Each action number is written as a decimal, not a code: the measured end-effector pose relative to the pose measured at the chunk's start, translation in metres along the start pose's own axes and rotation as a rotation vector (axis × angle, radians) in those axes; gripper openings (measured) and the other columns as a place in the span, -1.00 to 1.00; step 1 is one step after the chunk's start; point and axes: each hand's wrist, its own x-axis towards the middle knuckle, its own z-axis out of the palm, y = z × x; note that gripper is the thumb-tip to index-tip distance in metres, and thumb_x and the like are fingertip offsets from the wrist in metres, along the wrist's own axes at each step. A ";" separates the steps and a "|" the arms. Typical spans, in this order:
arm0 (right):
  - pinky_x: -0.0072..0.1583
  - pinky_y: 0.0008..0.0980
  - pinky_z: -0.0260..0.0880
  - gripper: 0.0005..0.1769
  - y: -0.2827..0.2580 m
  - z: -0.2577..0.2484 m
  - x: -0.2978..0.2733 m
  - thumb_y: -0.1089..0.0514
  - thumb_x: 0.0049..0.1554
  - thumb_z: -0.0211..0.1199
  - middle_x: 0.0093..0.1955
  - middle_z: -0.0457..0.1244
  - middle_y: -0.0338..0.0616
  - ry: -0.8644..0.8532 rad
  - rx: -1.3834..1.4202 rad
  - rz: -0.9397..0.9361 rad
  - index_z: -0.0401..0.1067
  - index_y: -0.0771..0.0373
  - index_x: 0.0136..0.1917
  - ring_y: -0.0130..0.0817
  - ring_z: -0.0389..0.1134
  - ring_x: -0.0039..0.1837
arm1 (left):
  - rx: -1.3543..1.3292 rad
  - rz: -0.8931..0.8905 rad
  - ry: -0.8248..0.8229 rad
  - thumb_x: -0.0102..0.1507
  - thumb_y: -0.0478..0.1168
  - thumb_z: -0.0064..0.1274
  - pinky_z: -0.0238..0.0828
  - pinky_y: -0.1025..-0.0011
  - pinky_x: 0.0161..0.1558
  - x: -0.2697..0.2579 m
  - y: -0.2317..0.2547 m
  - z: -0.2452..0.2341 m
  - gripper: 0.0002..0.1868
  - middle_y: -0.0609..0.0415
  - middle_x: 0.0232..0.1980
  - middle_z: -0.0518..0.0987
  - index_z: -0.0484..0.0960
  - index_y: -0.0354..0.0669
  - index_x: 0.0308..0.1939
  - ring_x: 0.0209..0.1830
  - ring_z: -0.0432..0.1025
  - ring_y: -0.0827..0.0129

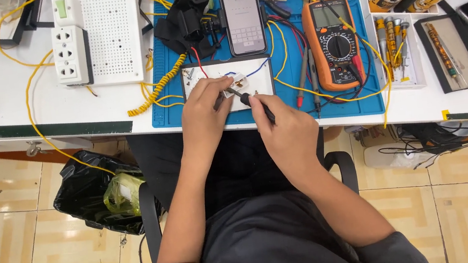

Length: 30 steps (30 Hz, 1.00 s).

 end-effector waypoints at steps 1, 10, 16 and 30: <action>-0.26 -0.48 0.44 -0.75 0.001 -0.001 0.000 -0.06 0.48 0.31 -0.36 0.44 -0.26 -0.003 0.001 0.003 0.69 0.08 0.11 -0.35 0.50 -0.33 | 0.001 -0.003 -0.003 0.20 -0.59 0.43 0.71 0.26 0.08 0.000 -0.001 0.000 -0.58 0.04 -0.03 0.75 0.83 -0.20 0.10 0.05 0.69 0.11; -0.32 -0.32 0.45 -0.60 -0.006 -0.041 0.050 -0.08 0.49 0.14 -0.34 0.42 -0.02 -0.491 -0.048 -0.048 0.66 0.23 0.15 -0.11 0.53 -0.30 | 0.003 0.005 -0.018 0.22 -0.58 0.44 0.70 0.26 0.12 -0.001 -0.001 0.000 -0.58 0.05 -0.02 0.74 0.82 -0.18 0.11 0.09 0.68 0.10; -0.21 -0.16 0.54 -0.61 -0.005 -0.036 0.091 0.06 0.40 0.14 -0.20 0.48 0.19 -0.789 0.023 0.080 0.63 0.37 0.25 0.11 0.59 -0.15 | 0.024 0.008 -0.006 0.21 -0.58 0.44 0.68 0.30 0.14 -0.001 0.000 0.000 -0.60 0.07 -0.03 0.75 0.82 -0.20 0.09 0.08 0.69 0.16; -0.40 -0.65 -0.11 -0.43 0.001 -0.014 0.113 -0.10 0.48 -0.01 -0.39 -0.05 -0.38 -1.042 0.582 0.867 0.48 0.39 0.43 -0.65 -0.12 -0.46 | 0.052 0.079 -0.030 0.24 -0.57 0.42 0.67 0.28 0.19 -0.002 -0.010 0.001 -0.63 0.06 -0.04 0.72 0.80 -0.26 0.09 0.14 0.68 0.16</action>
